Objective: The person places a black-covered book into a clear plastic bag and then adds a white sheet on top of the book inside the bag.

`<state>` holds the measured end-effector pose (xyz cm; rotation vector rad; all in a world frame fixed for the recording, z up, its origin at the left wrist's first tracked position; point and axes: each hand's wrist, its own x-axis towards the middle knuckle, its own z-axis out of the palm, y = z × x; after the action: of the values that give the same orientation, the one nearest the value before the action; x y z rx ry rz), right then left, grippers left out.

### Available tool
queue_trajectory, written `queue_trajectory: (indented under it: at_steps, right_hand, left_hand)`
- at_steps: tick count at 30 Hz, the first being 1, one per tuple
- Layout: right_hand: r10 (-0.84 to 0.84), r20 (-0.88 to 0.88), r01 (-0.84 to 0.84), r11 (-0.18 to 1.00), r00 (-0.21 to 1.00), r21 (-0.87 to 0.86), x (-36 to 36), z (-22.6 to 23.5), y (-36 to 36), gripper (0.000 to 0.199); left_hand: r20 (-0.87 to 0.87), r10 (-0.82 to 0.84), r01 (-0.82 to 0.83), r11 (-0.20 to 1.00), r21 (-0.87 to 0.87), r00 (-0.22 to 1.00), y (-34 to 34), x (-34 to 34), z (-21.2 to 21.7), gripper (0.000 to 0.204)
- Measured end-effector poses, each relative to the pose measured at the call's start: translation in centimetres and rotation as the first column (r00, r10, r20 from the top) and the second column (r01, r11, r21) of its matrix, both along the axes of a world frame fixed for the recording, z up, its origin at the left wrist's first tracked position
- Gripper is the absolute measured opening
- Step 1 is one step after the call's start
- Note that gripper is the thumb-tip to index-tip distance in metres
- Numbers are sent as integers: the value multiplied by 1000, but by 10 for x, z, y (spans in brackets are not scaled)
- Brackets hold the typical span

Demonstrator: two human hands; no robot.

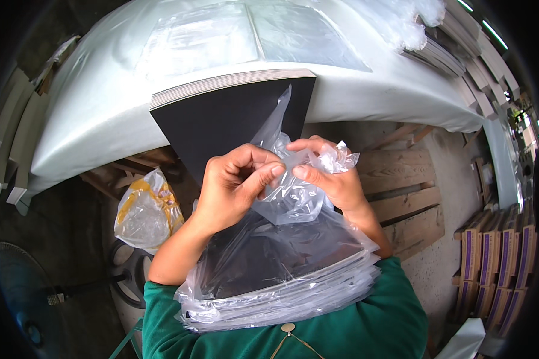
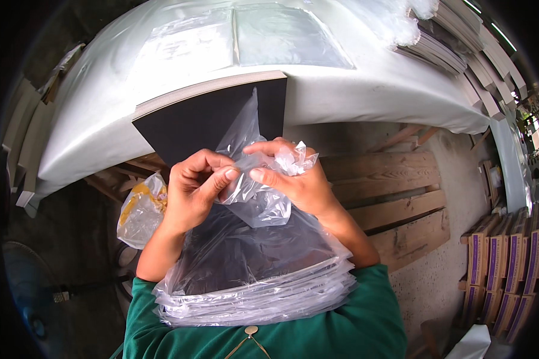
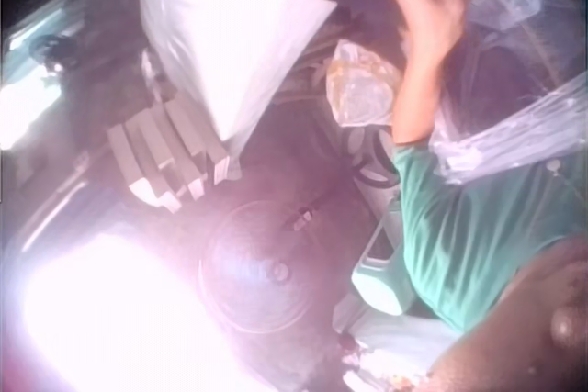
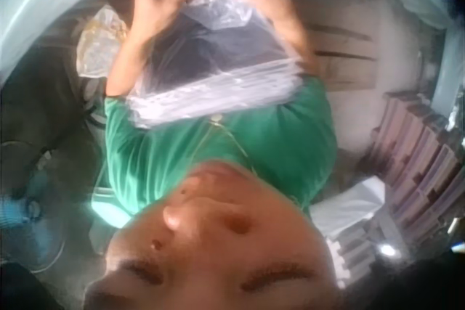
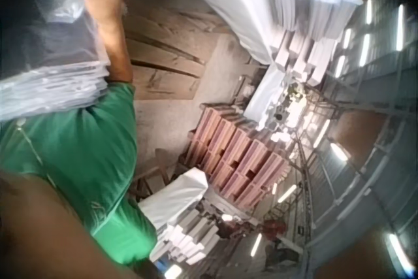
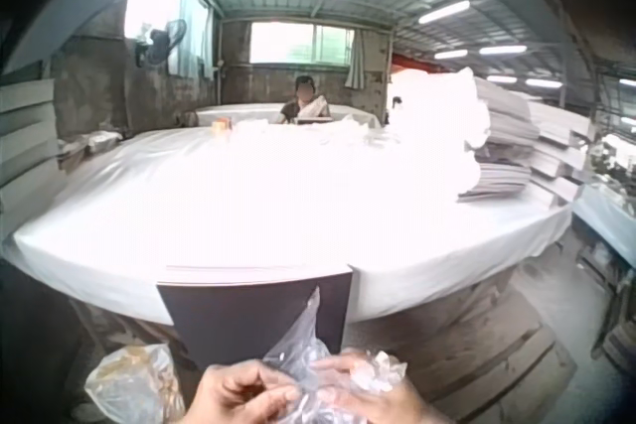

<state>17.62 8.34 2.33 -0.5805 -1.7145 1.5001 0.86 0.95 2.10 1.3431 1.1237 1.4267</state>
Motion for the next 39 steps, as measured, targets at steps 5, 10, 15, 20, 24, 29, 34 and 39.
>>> queue_trajectory:
  at_steps: [5,10,15,20,24,29,34,39]
  right_hand:
    - [-12,-135,18,999,991,49,-7,-22,5,14]
    - [-20,-169,-26,964,985,-264,-10,-14,-4,19]
    - [6,-175,-46,973,984,-226,-11,-23,0,21]
    - [27,-180,-60,981,983,-182,-7,-26,0,18]
    - [118,-297,-203,940,947,-273,-11,-25,1,14]
    - [161,-279,-224,951,947,-211,-11,-23,1,15]
    - [220,-486,-408,854,846,-322,-6,-35,3,18]
    - [33,-416,-200,909,909,-366,-14,-22,-5,21]
  left_hand:
    - [78,38,-48,990,131,996,6,5,-4,11]
    - [55,27,-26,999,-19,998,3,-2,-8,12]
    - [39,106,-108,991,82,994,5,3,-9,16]
    - [-47,118,-110,984,143,992,7,0,-14,16]
    - [-123,147,-147,989,12,981,2,2,-10,19]
    - [-376,326,-208,924,321,868,7,0,-13,18]
    - [-370,340,-237,926,295,865,8,1,-15,17]
    - [-263,341,-312,939,146,903,4,-1,-18,17]
